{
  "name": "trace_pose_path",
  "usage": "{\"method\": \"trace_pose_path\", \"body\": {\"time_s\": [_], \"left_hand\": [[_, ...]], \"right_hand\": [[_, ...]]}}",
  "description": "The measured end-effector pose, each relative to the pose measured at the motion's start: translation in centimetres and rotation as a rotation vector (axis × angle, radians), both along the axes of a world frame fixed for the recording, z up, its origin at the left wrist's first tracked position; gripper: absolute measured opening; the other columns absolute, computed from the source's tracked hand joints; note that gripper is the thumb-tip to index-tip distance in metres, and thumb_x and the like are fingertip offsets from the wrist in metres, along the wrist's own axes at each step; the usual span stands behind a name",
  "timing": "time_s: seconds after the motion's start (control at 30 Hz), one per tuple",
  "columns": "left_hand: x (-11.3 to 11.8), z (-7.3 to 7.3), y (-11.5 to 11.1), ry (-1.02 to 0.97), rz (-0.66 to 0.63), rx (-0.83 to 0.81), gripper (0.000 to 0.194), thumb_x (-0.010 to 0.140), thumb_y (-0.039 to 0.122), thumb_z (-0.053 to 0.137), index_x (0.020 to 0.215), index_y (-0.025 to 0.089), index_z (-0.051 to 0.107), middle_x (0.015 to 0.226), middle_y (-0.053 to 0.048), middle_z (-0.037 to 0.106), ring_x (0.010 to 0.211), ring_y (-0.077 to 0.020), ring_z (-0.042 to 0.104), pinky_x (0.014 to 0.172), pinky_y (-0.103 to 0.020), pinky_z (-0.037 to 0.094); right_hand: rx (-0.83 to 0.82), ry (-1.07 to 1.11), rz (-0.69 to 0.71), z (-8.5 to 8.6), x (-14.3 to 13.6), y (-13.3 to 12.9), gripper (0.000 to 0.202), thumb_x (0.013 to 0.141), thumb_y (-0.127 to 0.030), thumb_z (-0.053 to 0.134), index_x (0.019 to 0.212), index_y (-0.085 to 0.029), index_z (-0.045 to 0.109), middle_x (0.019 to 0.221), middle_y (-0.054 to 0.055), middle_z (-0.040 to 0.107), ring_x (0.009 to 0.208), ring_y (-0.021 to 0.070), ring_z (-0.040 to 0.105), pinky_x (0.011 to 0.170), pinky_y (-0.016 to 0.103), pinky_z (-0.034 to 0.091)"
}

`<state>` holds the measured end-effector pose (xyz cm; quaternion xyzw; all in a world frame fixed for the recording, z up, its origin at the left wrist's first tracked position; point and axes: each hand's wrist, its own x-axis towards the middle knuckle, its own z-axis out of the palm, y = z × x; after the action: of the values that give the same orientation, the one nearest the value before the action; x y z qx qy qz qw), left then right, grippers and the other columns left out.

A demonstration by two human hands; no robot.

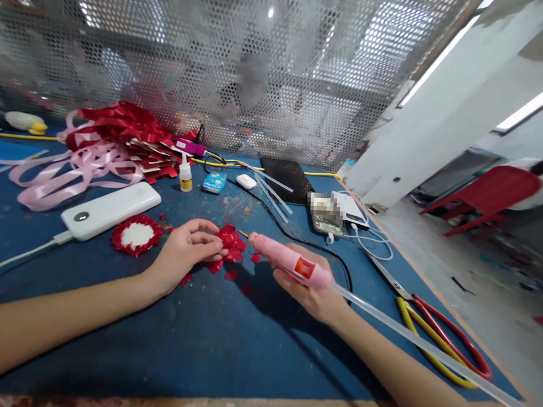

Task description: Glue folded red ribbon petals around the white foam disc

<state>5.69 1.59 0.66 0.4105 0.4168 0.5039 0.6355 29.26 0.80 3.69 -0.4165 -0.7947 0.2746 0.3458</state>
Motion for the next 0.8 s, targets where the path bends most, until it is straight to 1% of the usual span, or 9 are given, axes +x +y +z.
{"method": "trace_pose_path", "body": {"time_s": [0.1,0.2,0.37,0.5,0.6,0.7,0.8], "left_hand": [[0.1,-0.1,0.1,-0.016,0.032,-0.009,0.036,0.068,0.019,0.073,0.092,0.018,0.046,0.068,0.004,0.069,0.065,-0.0126,0.070,0.065,-0.022,0.055],[0.1,-0.2,0.2,0.005,0.046,-0.006,0.039,0.069,0.019,0.073,0.092,0.020,0.041,0.069,0.004,0.069,0.065,-0.0132,0.070,0.065,-0.023,0.055],[0.1,-0.3,0.2,0.051,0.058,0.022,0.038,0.070,0.021,0.071,0.092,0.020,0.039,0.069,0.006,0.067,0.062,-0.0109,0.067,0.062,-0.022,0.053],[0.1,-0.2,0.2,0.120,0.082,0.081,0.035,0.069,0.020,0.070,0.089,0.020,0.042,0.072,0.005,0.067,0.065,-0.0091,0.065,0.064,-0.020,0.050],[0.1,-0.2,0.2,0.092,0.101,0.076,0.036,0.068,0.019,0.070,0.089,0.020,0.041,0.074,0.005,0.067,0.065,-0.0095,0.065,0.065,-0.022,0.051],[0.1,-0.3,0.2,0.083,0.103,0.071,0.037,0.067,0.020,0.070,0.090,0.020,0.040,0.073,0.005,0.066,0.062,-0.0106,0.065,0.062,-0.024,0.053],[0.2,-0.3,0.2,0.105,0.088,0.077,0.038,0.068,0.022,0.070,0.090,0.021,0.040,0.072,0.005,0.066,0.058,-0.0110,0.064,0.057,-0.023,0.053]], "right_hand": [[0.139,-0.126,0.048,0.1,-0.1,0.0,0.014,0.081,-0.032,0.052,0.073,-0.020,0.053,0.068,0.001,0.055,0.059,0.0134,0.050,0.055,0.027,0.038],[0.188,-0.201,0.090,-0.2,-0.1,0.0,0.014,0.082,-0.031,0.050,0.074,-0.020,0.051,0.071,0.001,0.056,0.060,0.0129,0.051,0.056,0.026,0.038],[0.191,-0.302,0.137,-0.8,-0.3,0.1,0.018,0.083,-0.034,0.050,0.072,-0.020,0.048,0.071,0.002,0.057,0.059,0.0119,0.050,0.054,0.025,0.038],[0.201,-0.291,0.148,-0.9,-0.3,0.2,0.017,0.084,-0.034,0.050,0.074,-0.021,0.048,0.072,0.002,0.058,0.060,0.0119,0.051,0.055,0.025,0.038],[0.209,-0.299,0.153,-0.8,-0.3,0.2,0.016,0.085,-0.034,0.050,0.075,-0.021,0.048,0.072,0.002,0.058,0.059,0.0123,0.051,0.054,0.025,0.039],[0.209,-0.310,0.152,-0.9,-0.3,0.2,0.016,0.085,-0.034,0.050,0.075,-0.022,0.049,0.072,0.002,0.058,0.059,0.0127,0.052,0.055,0.025,0.039],[0.211,-0.315,0.146,-1.0,-0.4,0.2,0.016,0.085,-0.034,0.050,0.075,-0.022,0.049,0.071,0.002,0.058,0.059,0.0127,0.052,0.055,0.026,0.039]]}}
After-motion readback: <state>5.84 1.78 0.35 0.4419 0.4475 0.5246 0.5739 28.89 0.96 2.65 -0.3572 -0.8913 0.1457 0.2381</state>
